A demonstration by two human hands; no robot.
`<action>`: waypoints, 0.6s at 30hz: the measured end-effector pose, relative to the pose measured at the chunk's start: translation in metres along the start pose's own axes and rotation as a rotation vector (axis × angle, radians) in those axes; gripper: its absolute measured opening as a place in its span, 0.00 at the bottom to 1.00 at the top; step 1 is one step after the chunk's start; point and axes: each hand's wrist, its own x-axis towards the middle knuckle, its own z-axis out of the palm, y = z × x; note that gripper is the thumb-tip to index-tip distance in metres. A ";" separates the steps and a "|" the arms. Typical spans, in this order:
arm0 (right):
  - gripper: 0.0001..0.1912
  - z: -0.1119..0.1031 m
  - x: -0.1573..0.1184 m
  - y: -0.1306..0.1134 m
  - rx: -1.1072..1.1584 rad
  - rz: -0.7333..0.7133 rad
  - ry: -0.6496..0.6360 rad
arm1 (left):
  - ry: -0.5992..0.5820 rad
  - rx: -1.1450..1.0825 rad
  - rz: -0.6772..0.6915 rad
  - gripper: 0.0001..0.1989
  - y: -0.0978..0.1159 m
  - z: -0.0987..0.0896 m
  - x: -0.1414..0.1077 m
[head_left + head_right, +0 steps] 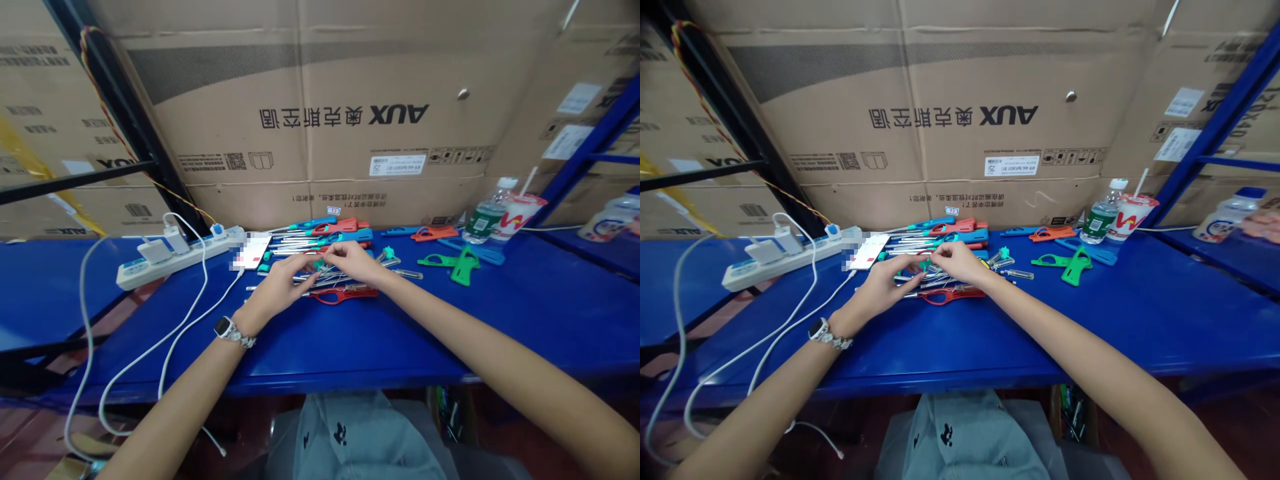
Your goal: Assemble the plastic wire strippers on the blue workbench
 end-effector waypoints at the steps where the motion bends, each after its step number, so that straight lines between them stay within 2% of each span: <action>1: 0.12 0.000 0.000 0.000 -0.027 0.005 -0.006 | -0.011 0.013 -0.013 0.14 -0.003 0.000 0.000; 7: 0.11 -0.016 -0.001 0.003 -0.355 -0.034 0.080 | -0.103 0.182 -0.164 0.12 -0.030 -0.006 0.007; 11: 0.08 -0.032 0.000 0.013 -0.552 -0.076 0.082 | -0.244 0.347 -0.213 0.10 -0.045 -0.007 0.015; 14: 0.06 -0.039 0.001 0.017 -0.633 -0.130 0.029 | -0.286 0.358 -0.230 0.12 -0.047 -0.006 0.021; 18: 0.10 -0.039 0.007 0.011 -0.812 -0.232 -0.134 | -0.226 0.268 -0.184 0.12 -0.041 -0.005 0.030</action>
